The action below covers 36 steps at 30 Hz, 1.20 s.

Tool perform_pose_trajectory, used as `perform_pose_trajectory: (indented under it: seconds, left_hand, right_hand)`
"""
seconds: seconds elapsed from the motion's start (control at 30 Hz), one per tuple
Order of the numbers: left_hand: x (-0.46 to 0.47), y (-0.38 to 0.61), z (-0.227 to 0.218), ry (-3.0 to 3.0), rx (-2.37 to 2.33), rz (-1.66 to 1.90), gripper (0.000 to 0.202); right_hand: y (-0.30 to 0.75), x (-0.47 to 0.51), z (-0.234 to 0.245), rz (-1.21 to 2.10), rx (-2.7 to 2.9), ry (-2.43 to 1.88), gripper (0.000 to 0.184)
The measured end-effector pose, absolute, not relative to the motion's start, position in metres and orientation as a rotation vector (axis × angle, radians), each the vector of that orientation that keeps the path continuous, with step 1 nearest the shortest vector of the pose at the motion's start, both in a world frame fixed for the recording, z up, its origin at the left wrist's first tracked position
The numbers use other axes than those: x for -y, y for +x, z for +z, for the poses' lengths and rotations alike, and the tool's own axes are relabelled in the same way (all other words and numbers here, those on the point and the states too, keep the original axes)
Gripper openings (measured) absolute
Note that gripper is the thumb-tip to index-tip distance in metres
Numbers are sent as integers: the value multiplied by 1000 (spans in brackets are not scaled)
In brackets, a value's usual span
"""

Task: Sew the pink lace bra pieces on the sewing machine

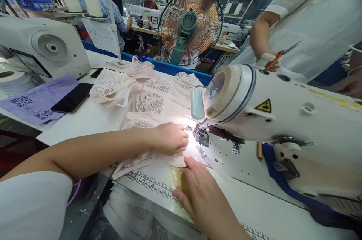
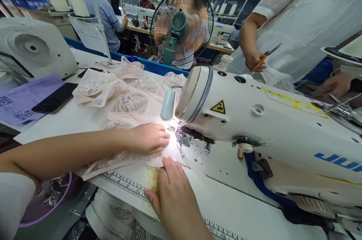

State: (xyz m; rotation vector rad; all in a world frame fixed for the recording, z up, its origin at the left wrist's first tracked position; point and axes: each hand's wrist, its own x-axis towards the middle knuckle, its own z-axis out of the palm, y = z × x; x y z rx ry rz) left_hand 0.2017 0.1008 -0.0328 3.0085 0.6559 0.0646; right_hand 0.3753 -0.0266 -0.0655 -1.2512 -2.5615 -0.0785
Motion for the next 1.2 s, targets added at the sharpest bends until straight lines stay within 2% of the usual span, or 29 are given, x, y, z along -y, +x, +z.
perform_pose_trajectory:
  seconds: [0.23, 0.53, 0.77, 1.2]
  left_hand:
    - [-111, 209, -36, 2972, -649, 15, 20]
    - [-119, 212, -41, 2965, -637, 117, 17]
    - [-120, 215, -34, 2984, -629, 1, 20]
    - [-126, 213, -35, 3001, -640, -1, 23]
  right_hand:
    - [380, 20, -70, -224, 2594, -1219, 38]
    - [381, 15, -67, -218, 2604, -1269, 39]
    - [381, 15, -67, -207, 2590, -1269, 36]
    - [377, 9, -65, -127, 2594, -1345, 32]
